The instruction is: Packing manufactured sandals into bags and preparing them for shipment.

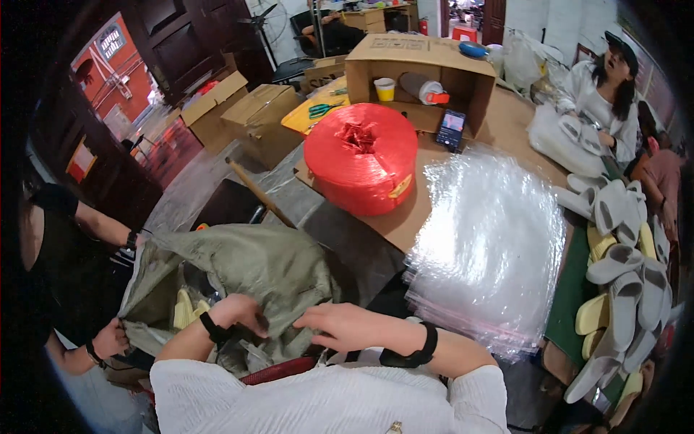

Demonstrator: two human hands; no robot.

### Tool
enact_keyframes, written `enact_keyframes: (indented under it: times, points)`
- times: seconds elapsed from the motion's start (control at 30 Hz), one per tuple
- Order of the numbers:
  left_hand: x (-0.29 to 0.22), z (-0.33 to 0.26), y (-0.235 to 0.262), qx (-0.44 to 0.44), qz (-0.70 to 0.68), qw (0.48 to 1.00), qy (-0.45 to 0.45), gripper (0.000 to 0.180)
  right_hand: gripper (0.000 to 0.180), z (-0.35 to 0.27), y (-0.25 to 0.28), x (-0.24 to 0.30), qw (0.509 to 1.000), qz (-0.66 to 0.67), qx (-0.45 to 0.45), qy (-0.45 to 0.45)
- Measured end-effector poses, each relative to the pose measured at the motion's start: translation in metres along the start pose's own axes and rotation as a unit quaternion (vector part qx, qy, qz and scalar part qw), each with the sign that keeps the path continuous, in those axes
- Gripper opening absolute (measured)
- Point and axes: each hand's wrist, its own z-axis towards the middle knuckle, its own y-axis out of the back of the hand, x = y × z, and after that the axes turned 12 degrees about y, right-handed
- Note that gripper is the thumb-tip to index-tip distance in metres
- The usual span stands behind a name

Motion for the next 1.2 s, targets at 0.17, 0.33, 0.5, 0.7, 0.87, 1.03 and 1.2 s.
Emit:
enact_keyframes:
  times: [0.17,0.33,0.5,0.7,0.87,1.03,1.2]
  points:
    - [0.025,0.025,-0.021,0.081,0.048,0.996,0.01,0.069,0.035,-0.028,0.029,0.015,0.997,-0.001,-0.074,-0.002]
    - [0.12,0.108,-0.099,0.25,-0.076,0.964,-0.049,0.077,0.034,-0.049,0.043,0.032,0.992,-0.022,-0.12,-0.009]
    - [0.096,0.089,-0.065,0.191,-0.083,0.977,0.042,0.064,0.034,-0.085,0.05,0.041,0.988,-0.015,-0.129,-0.082]
    - [0.026,0.053,0.01,0.262,-0.085,0.96,0.04,0.069,0.039,-0.145,0.082,0.07,0.908,-0.239,-0.25,-0.236]
    - [-0.13,-0.023,0.118,-0.099,-0.001,0.974,-0.203,0.064,0.047,-0.216,0.081,0.049,0.775,-0.414,-0.294,-0.377]
    - [-0.233,-0.046,0.178,-0.079,-0.208,0.871,-0.438,0.051,0.05,-0.259,0.078,0.045,0.747,-0.329,-0.227,-0.531]
    - [-0.289,-0.048,0.215,-0.012,-0.363,0.761,-0.538,0.041,0.043,-0.287,0.068,0.069,0.757,-0.328,-0.353,-0.44]
